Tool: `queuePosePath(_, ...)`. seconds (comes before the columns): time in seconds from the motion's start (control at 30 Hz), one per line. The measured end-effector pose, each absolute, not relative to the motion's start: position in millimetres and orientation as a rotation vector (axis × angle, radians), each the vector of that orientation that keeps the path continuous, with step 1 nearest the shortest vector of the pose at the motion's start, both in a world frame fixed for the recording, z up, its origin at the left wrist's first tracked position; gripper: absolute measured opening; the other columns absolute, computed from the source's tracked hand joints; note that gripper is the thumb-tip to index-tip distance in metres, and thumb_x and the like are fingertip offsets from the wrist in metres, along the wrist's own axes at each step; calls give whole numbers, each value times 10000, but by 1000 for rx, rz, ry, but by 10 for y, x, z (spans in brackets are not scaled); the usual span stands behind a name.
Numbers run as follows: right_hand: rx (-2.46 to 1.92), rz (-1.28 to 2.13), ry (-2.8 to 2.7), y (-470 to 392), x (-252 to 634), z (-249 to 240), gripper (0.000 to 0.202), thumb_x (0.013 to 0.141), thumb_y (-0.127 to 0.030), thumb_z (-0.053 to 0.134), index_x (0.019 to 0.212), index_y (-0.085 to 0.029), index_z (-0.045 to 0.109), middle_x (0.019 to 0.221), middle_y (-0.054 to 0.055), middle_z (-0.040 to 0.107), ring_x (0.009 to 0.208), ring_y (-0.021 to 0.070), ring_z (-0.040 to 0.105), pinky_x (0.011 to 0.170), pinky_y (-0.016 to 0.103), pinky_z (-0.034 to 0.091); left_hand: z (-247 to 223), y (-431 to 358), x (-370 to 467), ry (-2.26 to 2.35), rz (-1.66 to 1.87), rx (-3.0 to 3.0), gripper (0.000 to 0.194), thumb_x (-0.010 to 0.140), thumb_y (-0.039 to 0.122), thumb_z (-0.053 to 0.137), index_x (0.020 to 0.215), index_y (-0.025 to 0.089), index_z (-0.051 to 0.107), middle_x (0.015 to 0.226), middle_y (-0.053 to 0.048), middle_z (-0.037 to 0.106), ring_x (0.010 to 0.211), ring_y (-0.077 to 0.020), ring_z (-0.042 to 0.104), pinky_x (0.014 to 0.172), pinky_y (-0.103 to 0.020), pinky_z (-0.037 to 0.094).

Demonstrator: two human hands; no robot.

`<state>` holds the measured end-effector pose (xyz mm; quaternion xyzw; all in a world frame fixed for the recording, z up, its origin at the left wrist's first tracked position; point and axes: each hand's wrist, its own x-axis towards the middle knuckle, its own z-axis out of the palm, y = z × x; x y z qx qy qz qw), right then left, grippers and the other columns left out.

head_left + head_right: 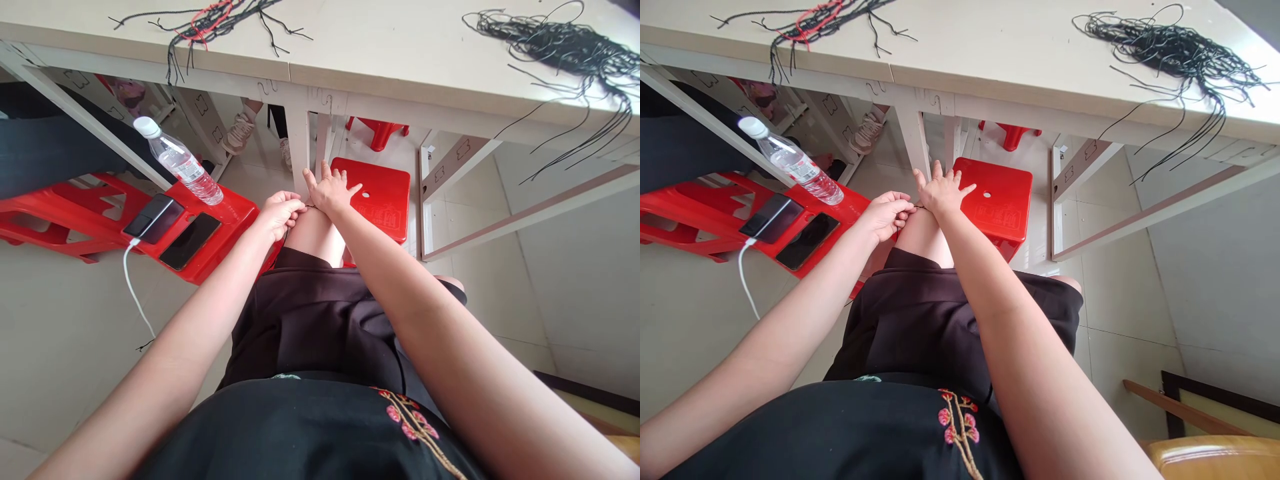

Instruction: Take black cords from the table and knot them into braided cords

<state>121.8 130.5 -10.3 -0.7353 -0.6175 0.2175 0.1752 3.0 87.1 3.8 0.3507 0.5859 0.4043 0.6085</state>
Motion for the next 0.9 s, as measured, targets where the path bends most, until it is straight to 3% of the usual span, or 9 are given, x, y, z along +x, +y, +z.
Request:
queuePosePath(0.37,-2064,610,-1725,1319,1219,-129,754,848,-671,181,1439,-207,241,1435,146,360,1366,356,178,985,733,-28,32,801,10,1390,929,999,71,671,90,599,703,151,584,572,-2,573,449,-63,424,405,-169,287)
queuePosePath(0.53,-2069,621,-1718,1323,1218,-132,762,844,-677,184,1441,-206,237,1423,146,380,1355,351,213,990,729,-26,13,773,-21,1382,1006,1087,164,586,29,646,698,147,622,659,12,585,535,-59,468,465,-171,330)
queuePosePath(0.9,-2046,646,-1706,1310,1230,-120,761,845,-674,207,1437,-198,253,1374,155,442,1329,346,265,987,726,-28,-31,788,-48,1386,990,1190,275,634,52,604,874,186,604,612,28,588,511,-77,473,507,-181,364)
